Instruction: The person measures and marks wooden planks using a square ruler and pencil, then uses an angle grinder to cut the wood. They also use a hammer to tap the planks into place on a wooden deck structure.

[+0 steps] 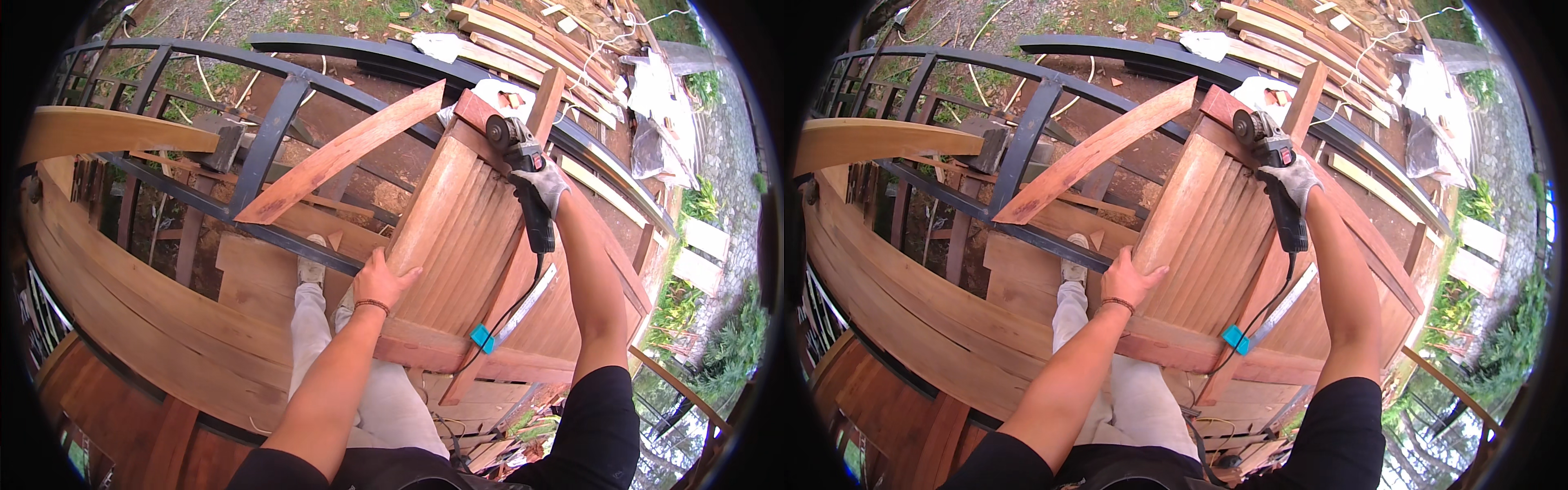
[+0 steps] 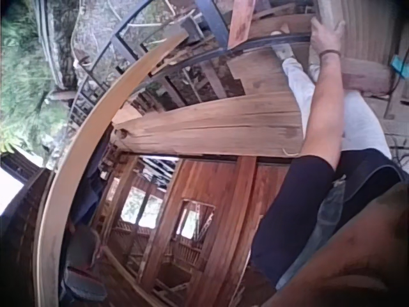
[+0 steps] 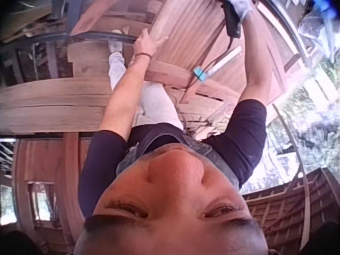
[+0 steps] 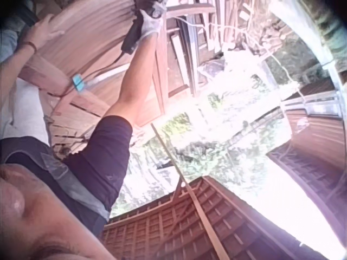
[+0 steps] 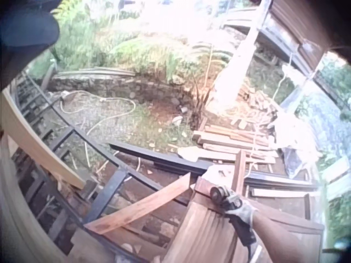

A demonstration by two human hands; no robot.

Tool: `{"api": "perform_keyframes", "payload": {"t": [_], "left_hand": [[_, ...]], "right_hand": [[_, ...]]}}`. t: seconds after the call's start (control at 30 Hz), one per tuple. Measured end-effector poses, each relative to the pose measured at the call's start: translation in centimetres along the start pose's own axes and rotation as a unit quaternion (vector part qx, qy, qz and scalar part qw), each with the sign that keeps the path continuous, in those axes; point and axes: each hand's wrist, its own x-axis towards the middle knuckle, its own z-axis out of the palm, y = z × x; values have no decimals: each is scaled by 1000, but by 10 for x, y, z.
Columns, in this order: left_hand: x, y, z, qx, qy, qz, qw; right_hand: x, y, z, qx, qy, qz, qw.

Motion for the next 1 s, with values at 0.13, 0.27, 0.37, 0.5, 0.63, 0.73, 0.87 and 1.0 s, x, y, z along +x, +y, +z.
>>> {"api": "perform_keyframes", "payload": {"t": [0.13, 0.27, 0.37, 0.5, 0.63, 0.73, 0.87, 1.0], "left_hand": [[-1, -1, -1, -11, -1, 4, 1000], [1, -2, 2, 0, 7, 14, 1000], [-1, -1, 0, -11, -13, -2, 1000], [2, -1, 1, -15, 0, 3, 1000], [-7, -3, 4, 39, 140, 146, 979], [-37, -3, 14, 6, 149, 296, 943], [-131, 17, 74, -115, -139, 313, 932], [-165, 11, 121, -61, -247, 160, 954]], "right_hand": [[1, 0, -3, 4, -5, 15, 1000], [3, -7, -10, -10, 7, 39, 999], [-1, -12, -8, 31, 11, 40, 999], [-29, -27, 7, 122, 8, 19, 992], [-38, -9, -2, 192, -22, 34, 980], [-64, -42, 1, 139, 7, 30, 990], [-64, -30, -3, 178, 16, 34, 983], [-74, -31, -6, 208, 16, 47, 977]]}}
